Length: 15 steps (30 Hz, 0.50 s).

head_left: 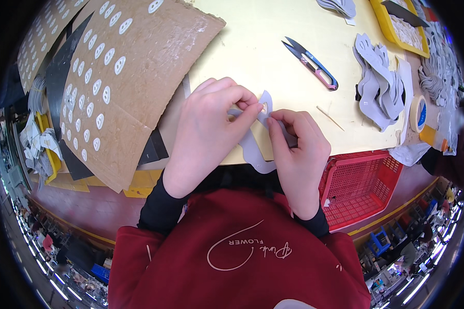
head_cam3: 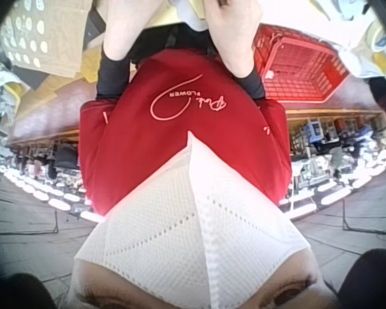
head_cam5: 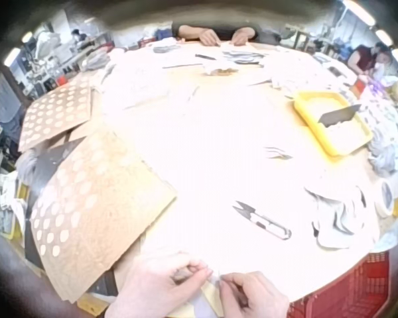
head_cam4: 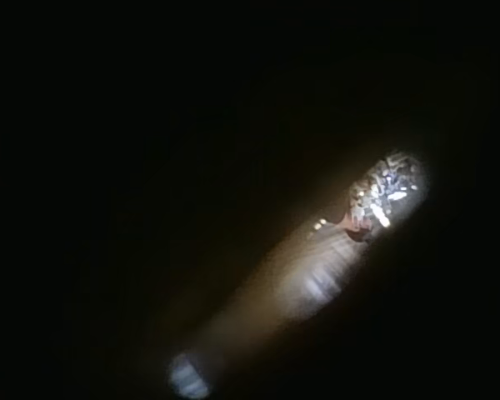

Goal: The person repeatedly picks small white circular pieces from a cardboard sheet and presses them onto gray cutout shapes on a yellow work surface. The person handles the pieces one at a time, aligning and attaching them to the cutouts.

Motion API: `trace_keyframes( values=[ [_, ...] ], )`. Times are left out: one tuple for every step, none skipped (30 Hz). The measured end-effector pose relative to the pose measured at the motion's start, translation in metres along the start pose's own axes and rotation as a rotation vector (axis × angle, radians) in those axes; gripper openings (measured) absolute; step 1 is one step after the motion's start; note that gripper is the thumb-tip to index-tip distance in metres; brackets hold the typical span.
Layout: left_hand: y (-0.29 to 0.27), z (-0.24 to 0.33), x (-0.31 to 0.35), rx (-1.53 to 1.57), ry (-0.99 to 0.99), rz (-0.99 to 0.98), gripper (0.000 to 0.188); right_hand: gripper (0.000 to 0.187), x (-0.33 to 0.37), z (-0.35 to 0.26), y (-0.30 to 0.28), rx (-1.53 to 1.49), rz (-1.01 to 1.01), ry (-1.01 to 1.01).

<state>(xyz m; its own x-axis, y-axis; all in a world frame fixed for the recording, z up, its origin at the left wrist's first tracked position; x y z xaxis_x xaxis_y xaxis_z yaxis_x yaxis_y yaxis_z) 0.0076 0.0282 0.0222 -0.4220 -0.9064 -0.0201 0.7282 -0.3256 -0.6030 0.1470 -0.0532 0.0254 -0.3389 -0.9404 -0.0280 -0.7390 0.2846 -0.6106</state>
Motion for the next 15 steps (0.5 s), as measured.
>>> trace_keyframes(
  values=[
    [0.0000, 0.0002, -0.0002, -0.003, 0.003, 0.002, 0.010, 0.009, -0.0003, -0.0003, 0.0001, -0.001, 0.002, -0.003],
    [0.0000, 0.0004, -0.0004, -0.008, 0.007, 0.002, 0.010, 0.009, -0.0006, -0.0009, 0.0001, -0.002, 0.005, -0.007],
    [-0.0002, 0.0008, -0.0005, -0.014, 0.010, 0.002, 0.010, 0.009, -0.0008, -0.0015, 0.0003, -0.004, 0.007, -0.010],
    [-0.0003, 0.0010, -0.0006, -0.019, 0.014, 0.002, 0.010, 0.009, -0.0010, -0.0017, 0.0006, -0.002, 0.009, -0.013],
    [0.0002, 0.0004, -0.0005, -0.013, 0.014, 0.004, 0.010, 0.009, -0.0011, -0.0019, 0.0009, -0.001, 0.012, -0.015],
    [0.0010, -0.0008, -0.0001, -0.007, 0.013, 0.007, 0.010, 0.009, -0.0013, -0.0021, 0.0014, 0.001, 0.014, -0.018],
    [0.0013, -0.0014, 0.0001, -0.001, 0.012, 0.010, 0.010, 0.009, -0.0013, -0.0019, 0.0020, 0.004, 0.017, -0.021],
    [0.0009, -0.0011, 0.0001, -0.002, 0.013, 0.007, 0.010, 0.009, -0.0012, -0.0015, 0.0029, 0.008, 0.020, -0.024],
    [0.0008, -0.0013, 0.0003, -0.003, 0.015, 0.004, 0.010, 0.009, -0.0012, -0.0008, 0.0037, 0.011, 0.023, -0.026],
    [0.0007, -0.0013, 0.0004, -0.003, 0.016, 0.001, 0.010, 0.008, -0.0016, -0.0009, 0.0041, 0.021, 0.023, -0.031],
    [0.0007, -0.0012, 0.0006, -0.003, 0.019, 0.000, 0.009, 0.009, -0.0022, -0.0012, 0.0044, 0.031, 0.022, -0.036],
    [0.0004, -0.0010, 0.0009, -0.002, 0.021, -0.001, 0.009, 0.009, -0.0030, -0.0018, 0.0045, 0.041, 0.021, -0.040],
    [-0.0001, -0.0007, 0.0011, -0.001, 0.022, -0.002, 0.008, 0.009, -0.0037, -0.0026, 0.0043, 0.053, 0.014, -0.041],
    [-0.0005, -0.0006, 0.0015, -0.002, 0.008, -0.012, 0.008, 0.009, -0.0044, -0.0035, 0.0041, 0.064, 0.007, -0.043],
    [-0.0007, -0.0005, 0.0016, -0.002, -0.004, -0.023, 0.007, 0.010, -0.0050, -0.0040, 0.0038, 0.075, 0.001, -0.042]
  ],
)
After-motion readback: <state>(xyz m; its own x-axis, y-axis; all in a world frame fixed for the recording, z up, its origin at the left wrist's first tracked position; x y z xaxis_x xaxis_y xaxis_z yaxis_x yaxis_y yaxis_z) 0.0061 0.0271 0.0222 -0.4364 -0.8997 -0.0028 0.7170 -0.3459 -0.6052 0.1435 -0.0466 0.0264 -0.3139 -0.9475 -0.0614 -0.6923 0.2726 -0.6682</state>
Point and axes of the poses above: each hand's wrist, its own x-axis away from the middle knuckle, its own y-axis out of the palm, z = x × y, the point moved 2 cm from there along -x, towards the middle knuckle, and after that the axes turned 1 degree about x, right-handed, at the moved point
